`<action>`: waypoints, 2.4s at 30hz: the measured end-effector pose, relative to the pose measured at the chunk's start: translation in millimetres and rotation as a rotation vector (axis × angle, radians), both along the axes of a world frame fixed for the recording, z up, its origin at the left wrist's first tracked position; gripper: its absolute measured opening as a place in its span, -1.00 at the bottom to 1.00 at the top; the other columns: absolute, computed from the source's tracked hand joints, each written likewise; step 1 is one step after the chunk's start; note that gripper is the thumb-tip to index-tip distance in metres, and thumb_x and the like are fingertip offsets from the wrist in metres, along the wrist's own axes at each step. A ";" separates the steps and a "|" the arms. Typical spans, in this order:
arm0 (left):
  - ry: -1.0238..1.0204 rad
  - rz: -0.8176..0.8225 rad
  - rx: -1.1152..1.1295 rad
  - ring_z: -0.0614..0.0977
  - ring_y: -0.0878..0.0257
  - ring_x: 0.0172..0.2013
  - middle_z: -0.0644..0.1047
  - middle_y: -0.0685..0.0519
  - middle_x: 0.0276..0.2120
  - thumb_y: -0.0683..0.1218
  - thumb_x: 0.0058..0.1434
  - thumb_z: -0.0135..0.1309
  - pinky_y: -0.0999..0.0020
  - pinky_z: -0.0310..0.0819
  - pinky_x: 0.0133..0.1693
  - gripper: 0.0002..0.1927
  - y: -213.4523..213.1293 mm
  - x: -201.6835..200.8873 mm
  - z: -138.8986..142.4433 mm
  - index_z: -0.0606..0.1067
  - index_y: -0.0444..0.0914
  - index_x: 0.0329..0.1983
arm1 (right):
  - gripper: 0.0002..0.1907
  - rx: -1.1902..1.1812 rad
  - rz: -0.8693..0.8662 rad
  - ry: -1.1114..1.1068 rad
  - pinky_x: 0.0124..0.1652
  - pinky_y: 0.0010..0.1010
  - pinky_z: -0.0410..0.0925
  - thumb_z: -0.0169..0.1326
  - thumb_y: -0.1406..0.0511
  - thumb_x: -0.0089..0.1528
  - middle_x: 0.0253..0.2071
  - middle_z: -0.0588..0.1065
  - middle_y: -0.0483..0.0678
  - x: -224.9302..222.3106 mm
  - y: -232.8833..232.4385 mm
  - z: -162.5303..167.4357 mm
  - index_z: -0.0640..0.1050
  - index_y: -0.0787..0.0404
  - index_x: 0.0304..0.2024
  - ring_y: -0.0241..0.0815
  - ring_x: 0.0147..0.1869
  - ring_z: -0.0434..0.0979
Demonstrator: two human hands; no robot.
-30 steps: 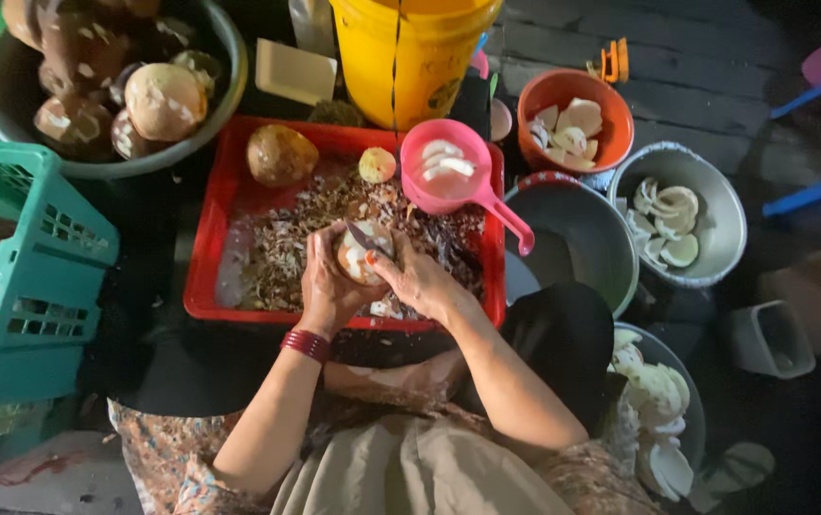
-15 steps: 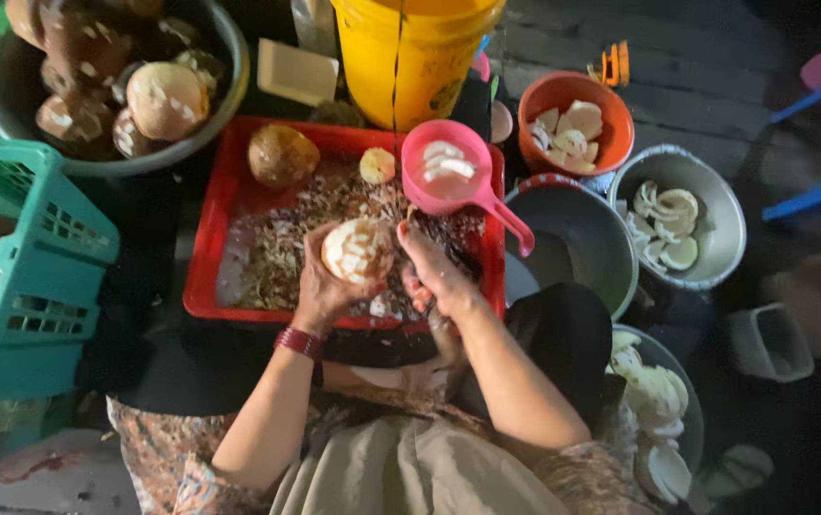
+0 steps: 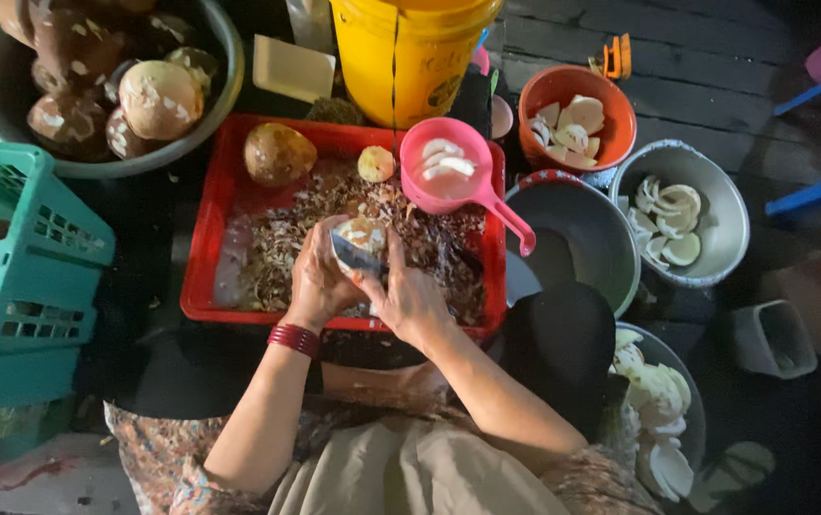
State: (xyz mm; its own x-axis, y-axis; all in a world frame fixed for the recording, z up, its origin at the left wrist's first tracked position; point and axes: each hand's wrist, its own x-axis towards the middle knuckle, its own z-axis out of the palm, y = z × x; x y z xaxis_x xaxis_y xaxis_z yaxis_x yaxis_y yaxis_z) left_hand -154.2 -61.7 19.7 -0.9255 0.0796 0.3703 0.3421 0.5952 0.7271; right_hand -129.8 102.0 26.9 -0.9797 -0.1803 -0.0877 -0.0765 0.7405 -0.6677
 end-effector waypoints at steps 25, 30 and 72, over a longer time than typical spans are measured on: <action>-0.114 0.016 0.068 0.64 0.05 0.00 0.55 -0.09 0.03 0.09 -0.28 0.54 0.24 0.54 0.02 -0.01 -0.9 -0.9 -11.2 0.35 -0.25 0.21 | -0.09 -0.133 -0.007 -0.074 -0.30 -0.07 0.48 -0.24 -0.21 0.34 -0.36 0.60 0.24 -8.1 8.1 -21.6 -0.05 0.16 0.53 0.21 -0.30 0.66; -0.101 0.061 0.035 0.61 -0.02 0.01 0.53 -0.15 0.03 0.06 -0.41 0.57 0.18 0.51 0.03 0.03 1.4 2.1 -6.2 0.35 -0.27 0.17 | -0.29 -0.713 0.064 0.138 -0.14 -0.10 0.42 -0.26 -0.24 0.45 -0.19 0.61 0.21 -31.9 5.7 -28.9 0.41 0.26 0.06 0.20 -0.11 0.60; 0.113 -0.008 -0.098 0.46 -0.10 0.23 0.37 -0.20 0.25 0.00 -0.39 0.57 0.15 0.47 0.18 0.08 0.2 7.9 -3.2 0.33 -0.23 0.27 | -0.32 -0.972 -0.225 -0.647 -0.69 -0.51 0.11 -0.14 -0.19 0.31 -0.50 0.23 -0.16 -51.3 30.1 -44.8 0.34 0.11 0.24 -0.34 -0.62 0.18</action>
State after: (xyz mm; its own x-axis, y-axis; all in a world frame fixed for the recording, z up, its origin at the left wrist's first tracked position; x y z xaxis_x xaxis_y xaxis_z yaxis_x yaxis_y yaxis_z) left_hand -146.3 -61.5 16.4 -0.8775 0.1277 0.4623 0.4235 0.6587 0.6219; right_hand -181.1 132.1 -18.0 -0.8221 -0.2737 -0.4993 0.5482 -0.1438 -0.8239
